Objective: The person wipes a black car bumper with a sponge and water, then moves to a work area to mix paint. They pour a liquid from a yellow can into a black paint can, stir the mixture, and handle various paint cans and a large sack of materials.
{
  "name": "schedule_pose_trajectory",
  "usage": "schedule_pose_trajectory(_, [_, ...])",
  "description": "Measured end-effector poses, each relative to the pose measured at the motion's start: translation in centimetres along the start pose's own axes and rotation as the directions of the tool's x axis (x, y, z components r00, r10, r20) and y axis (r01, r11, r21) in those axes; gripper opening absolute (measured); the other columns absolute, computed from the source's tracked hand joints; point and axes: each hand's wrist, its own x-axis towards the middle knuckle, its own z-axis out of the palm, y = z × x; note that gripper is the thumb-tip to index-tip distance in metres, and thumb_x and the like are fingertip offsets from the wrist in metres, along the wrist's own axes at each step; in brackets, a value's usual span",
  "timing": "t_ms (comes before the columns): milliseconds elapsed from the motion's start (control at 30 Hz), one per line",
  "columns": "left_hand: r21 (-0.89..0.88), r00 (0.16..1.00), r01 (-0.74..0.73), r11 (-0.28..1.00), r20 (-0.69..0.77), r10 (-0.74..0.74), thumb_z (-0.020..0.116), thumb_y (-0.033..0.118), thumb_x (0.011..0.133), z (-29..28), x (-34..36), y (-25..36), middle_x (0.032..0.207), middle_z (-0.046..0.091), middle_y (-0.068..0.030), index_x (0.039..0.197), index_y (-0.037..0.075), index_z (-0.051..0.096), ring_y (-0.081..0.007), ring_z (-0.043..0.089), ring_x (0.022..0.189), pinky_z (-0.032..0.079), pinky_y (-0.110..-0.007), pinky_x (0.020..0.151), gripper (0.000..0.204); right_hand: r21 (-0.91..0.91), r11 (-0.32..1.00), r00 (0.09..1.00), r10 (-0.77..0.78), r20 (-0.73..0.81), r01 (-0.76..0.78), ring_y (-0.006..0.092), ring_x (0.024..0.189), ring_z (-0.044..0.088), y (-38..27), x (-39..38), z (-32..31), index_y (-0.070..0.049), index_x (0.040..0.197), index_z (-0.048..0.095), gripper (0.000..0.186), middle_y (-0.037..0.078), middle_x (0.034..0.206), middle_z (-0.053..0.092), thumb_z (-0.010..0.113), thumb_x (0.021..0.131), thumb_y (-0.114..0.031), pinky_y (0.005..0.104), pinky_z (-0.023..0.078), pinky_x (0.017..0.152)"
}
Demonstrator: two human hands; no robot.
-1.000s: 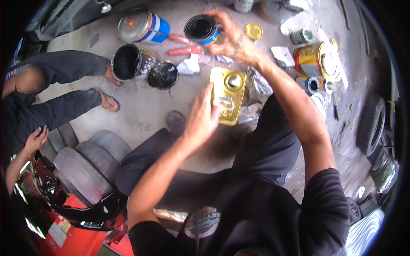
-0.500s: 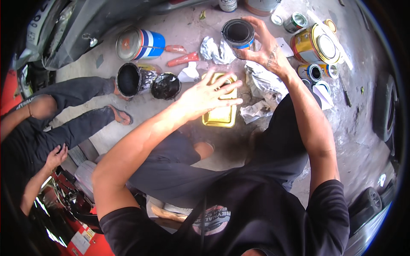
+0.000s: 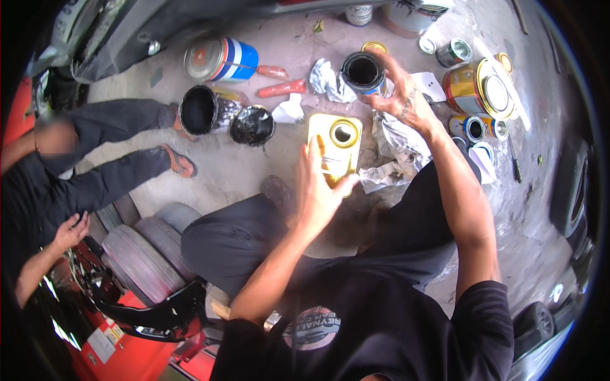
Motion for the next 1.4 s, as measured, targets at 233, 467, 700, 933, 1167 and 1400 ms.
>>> schedule_pose_trajectory(233, [-0.168,0.979,0.141,0.976,0.170,-0.112,0.053,0.022,0.108,-6.9,2.5,-4.1,0.120,0.073,-0.0156,0.147,0.001,0.055,-0.0237,0.069,0.106,0.053,-0.033,0.095,0.044,0.044,0.997,0.996,-0.063,-0.066,0.066,0.0225,0.135,0.055,3.3,0.2,0.4,-0.007,0.153,0.045,0.081,0.011,0.146,0.056,0.084,0.082,-0.011,0.0431,0.041,0.118])
schedule_pose_trajectory(467, [-0.033,0.920,0.152,0.988,0.370,-0.129,0.050,0.011,0.098,-8.9,1.5,-4.4,0.121,0.071,-0.0233,0.126,0.003,0.070,-0.0375,0.068,0.113,0.052,-0.046,0.097,0.035,0.175,0.985,0.999,0.006,-0.042,0.001,0.0237,0.129,0.060,5.7,0.7,0.7,-0.004,0.150,0.045,0.082,0.012,0.140,0.059,0.088,0.082,-0.018,0.0423,0.048,0.113])
schedule_pose_trajectory(700, [0.361,0.980,-0.197,0.911,0.079,0.181,0.066,0.009,0.091,-7.1,1.8,-3.0,0.156,0.048,-0.0181,0.151,0.022,0.050,-0.0421,0.055,0.133,0.048,-0.055,0.109,0.063,0.236,0.970,0.999,0.049,0.021,-0.053,0.0230,0.135,0.055,5.8,0.6,1.5,-0.006,0.153,0.042,0.084,0.013,0.147,0.054,0.083,0.080,-0.008,0.0405,0.042,0.117])
schedule_pose_trajectory(933, [0.396,0.326,-0.918,-0.022,0.785,0.526,0.070,0.028,0.088,-4.2,9.5,-0.7,0.171,0.028,-0.0048,0.152,0.033,0.050,-0.0315,0.020,0.160,0.013,-0.070,0.127,0.067,0.080,0.997,0.996,0.019,-0.085,-0.012,0.0214,0.136,0.054,4.5,1.0,0.6,-0.005,0.153,0.042,0.088,0.010,0.145,0.056,0.090,0.080,-0.016,0.0386,0.040,0.118])
schedule_pose_trajectory(1167, [0.236,0.082,-0.954,-0.186,0.799,0.596,0.066,0.015,0.091,-4.7,13.1,-1.0,0.150,0.051,-0.0085,0.149,0.018,0.045,-0.0354,0.038,0.149,0.021,-0.062,0.128,0.061,0.101,0.994,0.997,0.036,-0.073,-0.029,0.0205,0.137,0.054,1.9,0.4,-0.3,-0.005,0.152,0.043,0.090,0.010,0.142,0.060,0.090,0.076,-0.022,0.0417,0.040,0.119])
schedule_pose_trajectory(1400, [0.556,0.722,-0.687,0.469,0.599,0.348,0.094,0.037,0.062,-7.7,4.1,-2.7,0.144,0.048,-0.0253,0.162,0.006,0.031,-0.0427,0.046,0.134,0.037,-0.056,0.113,0.123,0.016,1.000,1.000,-0.026,-0.015,0.026,0.0354,0.133,0.059,1.3,0.3,0.2,-0.011,0.149,0.045,0.077,0.017,0.141,0.062,0.078,0.079,-0.011,0.0511,0.044,0.114])
